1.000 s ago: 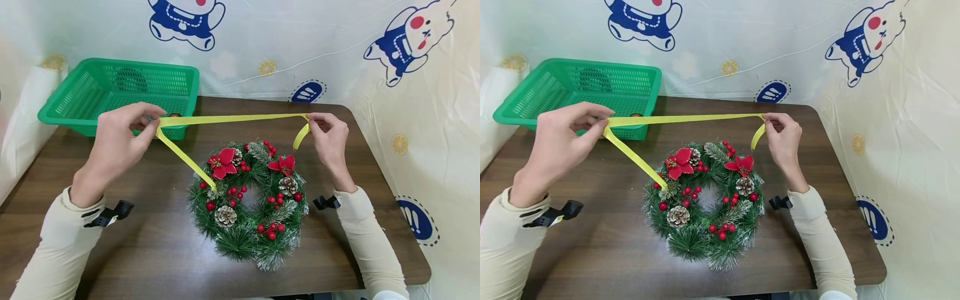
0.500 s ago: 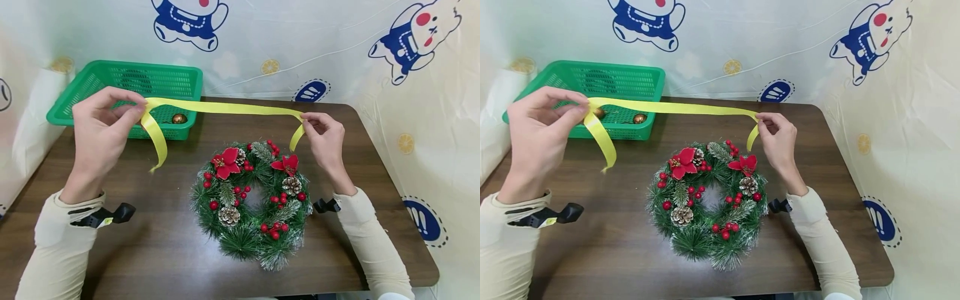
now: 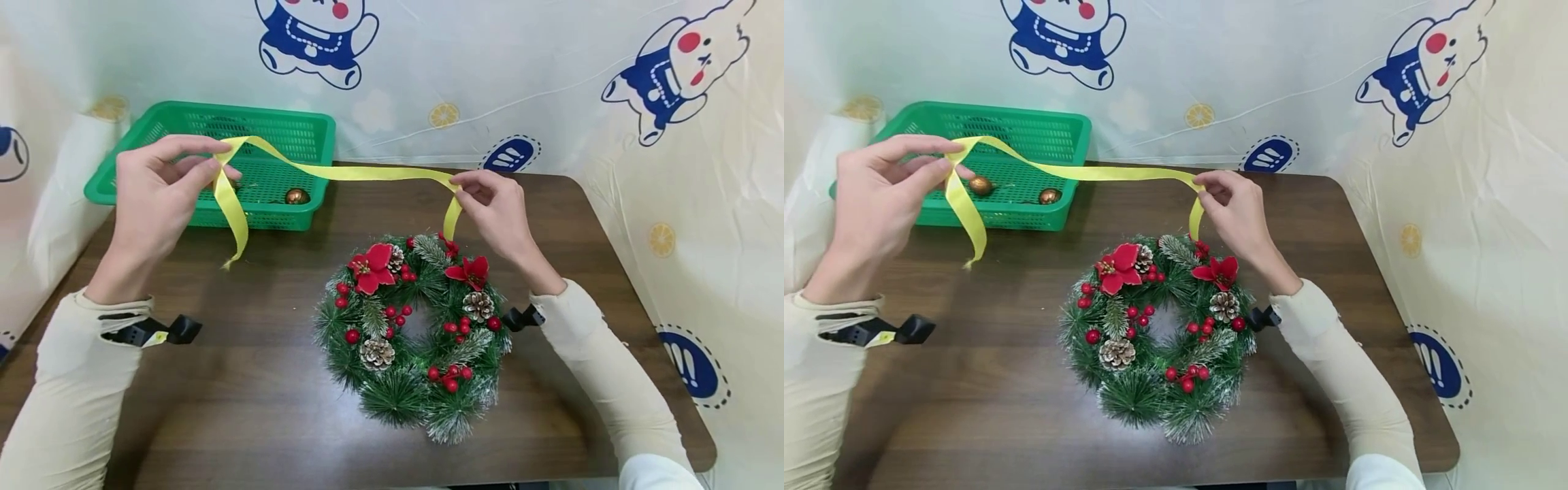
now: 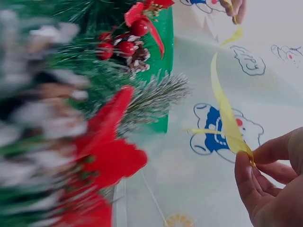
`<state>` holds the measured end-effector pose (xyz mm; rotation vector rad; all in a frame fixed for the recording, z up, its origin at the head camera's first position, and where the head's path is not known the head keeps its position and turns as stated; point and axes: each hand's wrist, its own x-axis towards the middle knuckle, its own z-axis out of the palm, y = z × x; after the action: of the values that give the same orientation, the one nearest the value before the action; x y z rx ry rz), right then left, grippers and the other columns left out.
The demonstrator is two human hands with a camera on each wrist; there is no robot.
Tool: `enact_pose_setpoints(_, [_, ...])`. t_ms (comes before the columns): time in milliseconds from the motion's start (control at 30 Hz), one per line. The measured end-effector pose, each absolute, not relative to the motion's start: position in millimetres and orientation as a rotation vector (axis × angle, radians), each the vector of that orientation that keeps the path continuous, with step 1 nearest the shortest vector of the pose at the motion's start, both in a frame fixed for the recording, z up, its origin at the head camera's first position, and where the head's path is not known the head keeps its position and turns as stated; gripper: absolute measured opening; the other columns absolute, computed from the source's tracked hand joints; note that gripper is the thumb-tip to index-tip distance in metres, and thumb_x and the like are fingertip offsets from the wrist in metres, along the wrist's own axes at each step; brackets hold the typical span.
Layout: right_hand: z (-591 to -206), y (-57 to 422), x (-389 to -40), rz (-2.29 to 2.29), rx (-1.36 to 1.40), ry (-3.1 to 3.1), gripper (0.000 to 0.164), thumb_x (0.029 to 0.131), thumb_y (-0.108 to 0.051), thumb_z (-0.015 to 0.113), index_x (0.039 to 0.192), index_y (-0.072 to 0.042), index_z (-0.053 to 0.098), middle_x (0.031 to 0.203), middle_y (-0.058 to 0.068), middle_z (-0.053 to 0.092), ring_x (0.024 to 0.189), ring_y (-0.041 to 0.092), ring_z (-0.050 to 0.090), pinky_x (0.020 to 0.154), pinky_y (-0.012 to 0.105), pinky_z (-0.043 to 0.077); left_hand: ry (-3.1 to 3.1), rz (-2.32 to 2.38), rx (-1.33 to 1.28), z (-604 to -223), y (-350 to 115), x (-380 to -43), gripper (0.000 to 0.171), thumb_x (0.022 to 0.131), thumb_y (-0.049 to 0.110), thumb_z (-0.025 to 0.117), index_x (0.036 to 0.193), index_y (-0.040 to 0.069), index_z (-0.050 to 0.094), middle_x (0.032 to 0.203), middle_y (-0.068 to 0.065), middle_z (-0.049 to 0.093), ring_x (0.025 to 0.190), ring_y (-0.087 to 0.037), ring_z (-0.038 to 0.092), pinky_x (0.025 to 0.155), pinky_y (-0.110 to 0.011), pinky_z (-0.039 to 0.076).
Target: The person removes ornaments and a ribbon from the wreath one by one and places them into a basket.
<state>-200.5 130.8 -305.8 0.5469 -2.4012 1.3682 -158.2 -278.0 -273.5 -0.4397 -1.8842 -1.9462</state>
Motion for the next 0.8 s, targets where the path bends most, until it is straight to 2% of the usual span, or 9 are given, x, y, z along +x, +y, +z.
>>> enact_pose_setpoints(67, [-301, 122, -206, 1.386, 0.577, -2.444, 0.02, 0.093, -0.002, 0.066, 0.112, -0.001, 0.074, 0.1, 0.016, 0.072, 0.084, 0.019, 0.068, 0.079, 0.02, 0.054, -1.924, -1.919, -0.422, -275, -286, -164, 0.023, 0.09, -0.008, 0.062, 0.112, -0.017, 0.067, 0.111, -0.015, 0.066, 0.077, -0.016, 0.072, 0.048, -0.013, 0.039])
enact_pose_setpoints(167, [-295, 110, -218, 1.409, 0.624, -2.495, 0.023, 0.093, -0.003, 0.067, 0.115, -0.003, 0.073, 0.105, 0.015, 0.072, 0.09, 0.02, 0.069, 0.08, 0.022, 0.054, -1.97, -1.889, -0.404, -274, -297, -171, 0.025, 0.09, -0.008, 0.062, 0.114, -0.015, 0.067, 0.114, -0.012, 0.065, 0.079, -0.014, 0.073, 0.045, -0.016, 0.03])
enact_pose_setpoints(200, [-292, 105, -222, 1.419, 0.643, -2.507, 0.023, 0.093, -0.003, 0.067, 0.115, -0.003, 0.073, 0.105, 0.014, 0.072, 0.091, 0.021, 0.07, 0.08, 0.023, 0.054, -1.971, -1.897, -0.404, -274, -300, -174, 0.026, 0.09, -0.008, 0.062, 0.115, -0.015, 0.066, 0.116, -0.012, 0.065, 0.079, -0.013, 0.073, 0.045, -0.014, 0.031])
enact_pose_setpoints(233, [-289, 100, -225, 1.421, 0.662, -2.518, 0.023, 0.093, -0.003, 0.067, 0.115, -0.003, 0.073, 0.105, 0.014, 0.072, 0.091, 0.021, 0.07, 0.08, 0.023, 0.054, -1.971, -1.914, -0.4, -274, -304, -176, 0.026, 0.091, -0.009, 0.062, 0.116, -0.014, 0.066, 0.117, -0.012, 0.064, 0.079, -0.013, 0.073, 0.05, -0.011, 0.038])
enact_pose_setpoints(300, [-283, 90, -232, 1.423, 0.699, -2.537, 0.023, 0.094, -0.003, 0.066, 0.116, -0.004, 0.073, 0.104, 0.013, 0.072, 0.09, 0.019, 0.07, 0.078, 0.024, 0.054, -1.963, -1.965, -0.378, -273, -311, -181, 0.028, 0.091, -0.009, 0.061, 0.119, -0.013, 0.065, 0.122, -0.012, 0.062, 0.079, -0.012, 0.073, 0.064, -0.011, 0.049])
enact_pose_setpoints(367, [-277, 80, -238, 1.416, 0.731, -2.548, 0.024, 0.094, -0.003, 0.065, 0.116, -0.005, 0.073, 0.104, 0.011, 0.073, 0.089, 0.017, 0.069, 0.077, 0.026, 0.053, -1.96, -2.02, -0.336, -272, -318, -185, 0.03, 0.091, -0.009, 0.061, 0.121, -0.011, 0.065, 0.129, -0.013, 0.059, 0.081, -0.012, 0.073, 0.069, -0.014, 0.054])
enact_pose_setpoints(567, [-265, 48, -257, 1.419, 0.762, -2.59, 0.027, 0.094, -0.002, 0.063, 0.119, -0.005, 0.071, 0.108, 0.008, 0.073, 0.088, 0.013, 0.069, 0.077, 0.026, 0.054, -1.965, -2.116, -0.195, -267, -334, -197, 0.034, 0.092, -0.008, 0.061, 0.126, -0.005, 0.065, 0.144, -0.011, 0.046, 0.085, -0.013, 0.073, 0.075, -0.018, 0.055])
enact_pose_setpoints(800, [-263, 14, -276, 1.476, 0.757, -2.63, 0.028, 0.094, -0.001, 0.062, 0.121, -0.003, 0.07, 0.113, 0.009, 0.071, 0.09, 0.013, 0.069, 0.079, 0.026, 0.055, -1.979, -2.123, -0.125, -263, -349, -205, 0.036, 0.092, -0.01, 0.06, 0.127, -0.004, 0.064, 0.141, -0.009, 0.046, 0.089, -0.014, 0.073, 0.074, -0.02, 0.055])
